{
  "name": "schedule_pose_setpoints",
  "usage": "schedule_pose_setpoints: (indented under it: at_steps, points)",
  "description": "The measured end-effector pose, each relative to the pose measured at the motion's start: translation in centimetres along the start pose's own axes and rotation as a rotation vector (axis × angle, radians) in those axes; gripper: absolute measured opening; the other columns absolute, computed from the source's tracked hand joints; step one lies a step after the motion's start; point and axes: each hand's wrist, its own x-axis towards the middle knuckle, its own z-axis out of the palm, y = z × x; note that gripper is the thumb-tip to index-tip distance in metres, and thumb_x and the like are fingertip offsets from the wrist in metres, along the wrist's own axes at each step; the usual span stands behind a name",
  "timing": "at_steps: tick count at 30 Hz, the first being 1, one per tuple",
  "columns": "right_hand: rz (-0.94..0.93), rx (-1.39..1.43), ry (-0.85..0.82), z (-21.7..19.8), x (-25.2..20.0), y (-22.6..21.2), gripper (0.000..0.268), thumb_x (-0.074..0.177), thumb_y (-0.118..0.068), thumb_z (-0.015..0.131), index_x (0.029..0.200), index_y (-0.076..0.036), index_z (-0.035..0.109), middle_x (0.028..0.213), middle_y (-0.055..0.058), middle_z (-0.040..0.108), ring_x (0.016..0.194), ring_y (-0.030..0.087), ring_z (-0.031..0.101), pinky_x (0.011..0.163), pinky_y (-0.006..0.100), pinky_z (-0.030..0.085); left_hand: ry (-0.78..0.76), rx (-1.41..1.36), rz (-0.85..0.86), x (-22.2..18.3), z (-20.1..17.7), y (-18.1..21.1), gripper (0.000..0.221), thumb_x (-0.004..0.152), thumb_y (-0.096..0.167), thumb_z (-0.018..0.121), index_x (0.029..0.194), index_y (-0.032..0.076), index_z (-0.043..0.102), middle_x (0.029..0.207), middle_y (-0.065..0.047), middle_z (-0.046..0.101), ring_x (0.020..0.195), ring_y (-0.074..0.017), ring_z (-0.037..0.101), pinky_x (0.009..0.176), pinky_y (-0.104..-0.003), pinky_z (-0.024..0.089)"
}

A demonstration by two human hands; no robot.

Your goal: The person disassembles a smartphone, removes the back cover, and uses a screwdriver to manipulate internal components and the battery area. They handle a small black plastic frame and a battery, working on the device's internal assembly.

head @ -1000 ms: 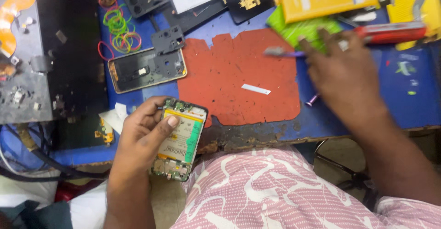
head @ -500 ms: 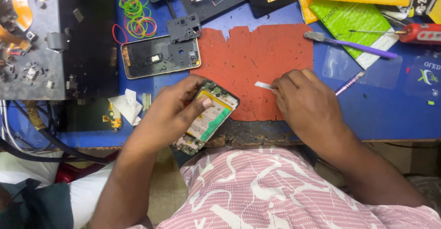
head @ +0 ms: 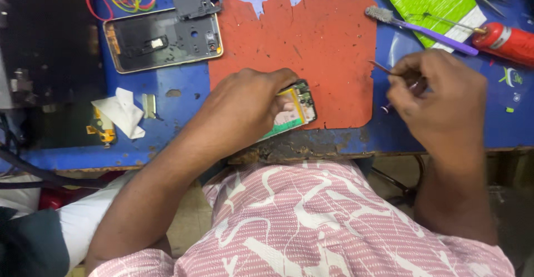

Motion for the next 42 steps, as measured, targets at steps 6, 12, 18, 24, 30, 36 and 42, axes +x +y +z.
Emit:
schedule_pose_setpoints:
  at_steps: [6, 12, 18, 24, 30, 36, 42]
  points:
    - [-0.032, 0.087, 0.053, 0.1, -2.0, 0.7, 0.014, 0.097, 0.007, 0.078, 0.108, 0.003, 0.072, 0.095, 0.013, 0.071, 0.082, 0.017, 0.070, 0.073, 0.026, 0.054, 0.144, 0.098, 0.119, 0.3, 1.6, 0.0, 0.022, 0.088, 0.008, 0.069, 0.108, 0.001, 0.065, 0.095, -0.019, 0.069, 0.094, -0.0418, 0.067, 0.075, -0.055, 0.050]
    - [-0.123, 0.002, 0.041, 0.9, -2.0, -0.1, 0.019, 0.091, 0.009, 0.081, 0.106, 0.001, 0.074, 0.093, 0.012, 0.073, 0.081, 0.023, 0.069, 0.070, 0.031, 0.053, 0.310, 0.251, 0.202, -0.9, 3.0, 0.0, 0.025, 0.092, 0.015, 0.073, 0.110, 0.001, 0.062, 0.103, -0.014, 0.059, 0.101, -0.0338, 0.058, 0.086, -0.047, 0.047]
    - [-0.276, -0.117, 0.070, 1.9, -1.3, -0.7, 0.018, 0.093, 0.007, 0.085, 0.102, -0.001, 0.072, 0.096, 0.011, 0.072, 0.087, 0.026, 0.069, 0.075, 0.034, 0.054, 0.432, 0.357, 0.257, -1.7, 4.4, -0.8, 0.033, 0.090, 0.017, 0.075, 0.117, 0.001, 0.063, 0.109, -0.014, 0.056, 0.104, -0.0304, 0.053, 0.088, -0.045, 0.041]
    - [-0.330, -0.251, 0.020, 3.1, -1.8, -1.0, 0.015, 0.100, 0.008, 0.081, 0.109, -0.003, 0.074, 0.106, 0.008, 0.072, 0.096, 0.025, 0.066, 0.084, 0.033, 0.052, 0.575, 0.406, 0.259, -2.8, 5.3, -1.6, 0.036, 0.090, 0.011, 0.072, 0.123, 0.000, 0.064, 0.111, -0.011, 0.058, 0.107, -0.0276, 0.056, 0.098, -0.045, 0.044]
    - [-0.382, -0.216, -0.033, 3.8, -2.3, 0.4, 0.016, 0.101, 0.007, 0.079, 0.110, -0.005, 0.075, 0.109, 0.007, 0.072, 0.097, 0.024, 0.064, 0.088, 0.032, 0.050, 0.785, 0.163, 0.164, -7.3, 4.3, -4.2, 0.023, 0.098, 0.002, 0.069, 0.120, -0.001, 0.064, 0.117, -0.014, 0.064, 0.107, -0.0305, 0.062, 0.090, -0.040, 0.051]
    - [-0.353, -0.148, -0.010, 3.9, -2.4, 0.8, 0.017, 0.102, 0.008, 0.075, 0.111, -0.006, 0.072, 0.114, 0.004, 0.073, 0.100, 0.020, 0.065, 0.091, 0.029, 0.050, 0.974, 0.318, -0.051, -10.9, 2.3, -7.4, 0.022, 0.098, -0.009, 0.065, 0.119, -0.003, 0.065, 0.116, -0.017, 0.067, 0.106, -0.0335, 0.066, 0.093, -0.043, 0.057]
    - [-0.389, -0.152, 0.007, 4.5, -1.6, -3.0, 0.016, 0.101, 0.008, 0.081, 0.109, -0.005, 0.075, 0.109, 0.006, 0.073, 0.096, 0.021, 0.066, 0.085, 0.030, 0.052, 0.930, 0.398, -0.050, -8.7, -0.3, -10.0, 0.020, 0.097, -0.007, 0.060, 0.117, -0.007, 0.065, 0.126, -0.019, 0.062, 0.119, -0.0369, 0.061, 0.104, -0.045, 0.053]
